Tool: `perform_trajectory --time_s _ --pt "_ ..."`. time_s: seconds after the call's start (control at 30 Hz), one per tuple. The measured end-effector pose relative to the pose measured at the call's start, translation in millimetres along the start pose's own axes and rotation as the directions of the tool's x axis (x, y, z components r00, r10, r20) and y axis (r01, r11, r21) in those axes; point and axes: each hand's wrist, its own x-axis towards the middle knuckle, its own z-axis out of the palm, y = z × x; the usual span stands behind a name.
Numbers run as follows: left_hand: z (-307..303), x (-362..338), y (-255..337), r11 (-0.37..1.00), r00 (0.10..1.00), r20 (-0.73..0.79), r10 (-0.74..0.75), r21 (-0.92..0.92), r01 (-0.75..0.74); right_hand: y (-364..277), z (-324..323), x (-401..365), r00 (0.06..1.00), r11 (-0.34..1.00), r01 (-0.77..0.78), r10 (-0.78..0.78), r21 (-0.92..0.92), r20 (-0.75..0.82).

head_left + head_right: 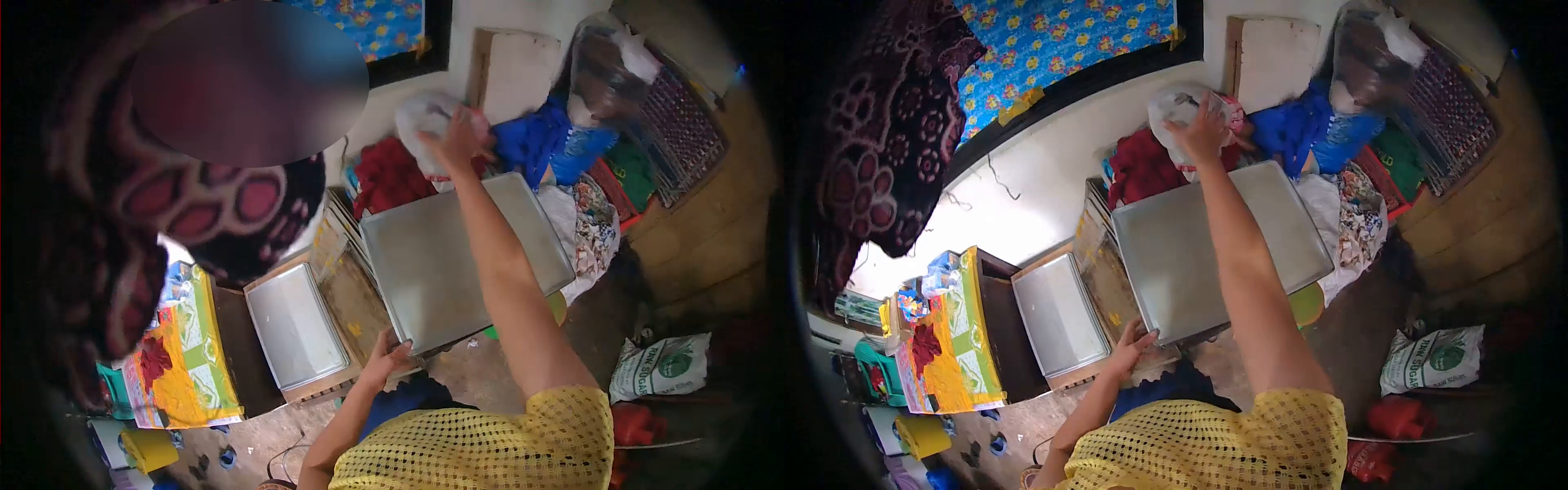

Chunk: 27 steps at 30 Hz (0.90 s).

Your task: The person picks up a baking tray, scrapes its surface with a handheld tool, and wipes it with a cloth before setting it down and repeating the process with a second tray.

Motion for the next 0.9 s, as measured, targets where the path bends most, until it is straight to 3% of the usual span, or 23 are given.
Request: perform_trajectory --time_s 0.1,0.17,0.27,0.33,0.4,0.47,0.5,0.57,0.63,0.73,0.77,0.83,0.9 --pt "-11.5 -1.8 -0.1 1.0 1.0 -0.023 0.003 -0.004 -0.003 -10.7 14.2 30.0 0.961 0.996 -0.094 0.088 0.009 0.261" --pt "-19.5 0.8 -3.5 0.999 0.995 -0.083 0.048 0.009 -0.047 9.7 44.8 48.1 0.937 0.997 -0.013 -0.013 0.071 0.35" --pt "-25.6 -10.4 14.3 0.999 0.997 -0.075 0.032 -0.031 -0.035 19.3 49.1 91.6 0.995 0.941 -0.034 0.0 0.336 0.103" --pt "-34.9 -7.5 15.3 0.999 0.99 -0.138 0.004 -0.039 -0.009 26.5 36.4 133.7 0.995 0.787 -0.099 0.072 0.609 0.069" --pt "-41.8 -6.5 16.4 0.999 0.985 -0.174 0.004 -0.045 -0.012 -2.3 -62.3 147.5 0.983 0.783 -0.174 0.174 0.597 0.058" --pt "-46.1 -2.9 22.1 0.998 0.982 -0.184 0.043 -0.044 -0.052 -3.6 -108.3 161.0 0.975 0.469 -0.144 0.219 0.871 0.043" --pt "-47.8 -2.1 26.9 0.996 0.986 -0.153 0.066 -0.048 -0.074 8.8 -125.6 171.6 0.982 0.684 -0.095 0.184 0.724 -0.044" --pt "-46.4 2.1 34.0 0.994 0.984 -0.154 0.087 -0.047 -0.095 48.4 -147.7 197.5 0.979 0.656 -0.153 0.203 0.74 0.022" --pt "-42.0 4.5 42.1 0.995 0.981 -0.168 0.093 -0.028 -0.099 80.9 -157.1 209.8 0.918 0.114 -0.367 0.208 0.923 0.339" --pt "-40.9 8.7 48.0 0.994 0.987 -0.115 0.109 0.014 -0.108 86.0 -194.0 184.2 0.926 0.046 -0.336 0.198 0.941 0.322" --pt "-41.7 11.3 47.0 0.994 0.988 -0.111 0.111 0.02 -0.109 83.2 -210.7 181.7 0.863 0.224 -0.469 0.323 0.854 0.388" --pt "-41.9 16.7 43.8 0.993 0.988 -0.106 0.113 0.03 -0.111 109.3 -205.1 177.4 0.917 0.142 -0.394 0.133 0.908 0.377" --pt "-36.9 16.4 46.8 0.995 0.99 -0.104 0.095 0.034 -0.092 127.6 -209.6 171.3 0.958 0.467 -0.266 0.029 0.843 0.286"
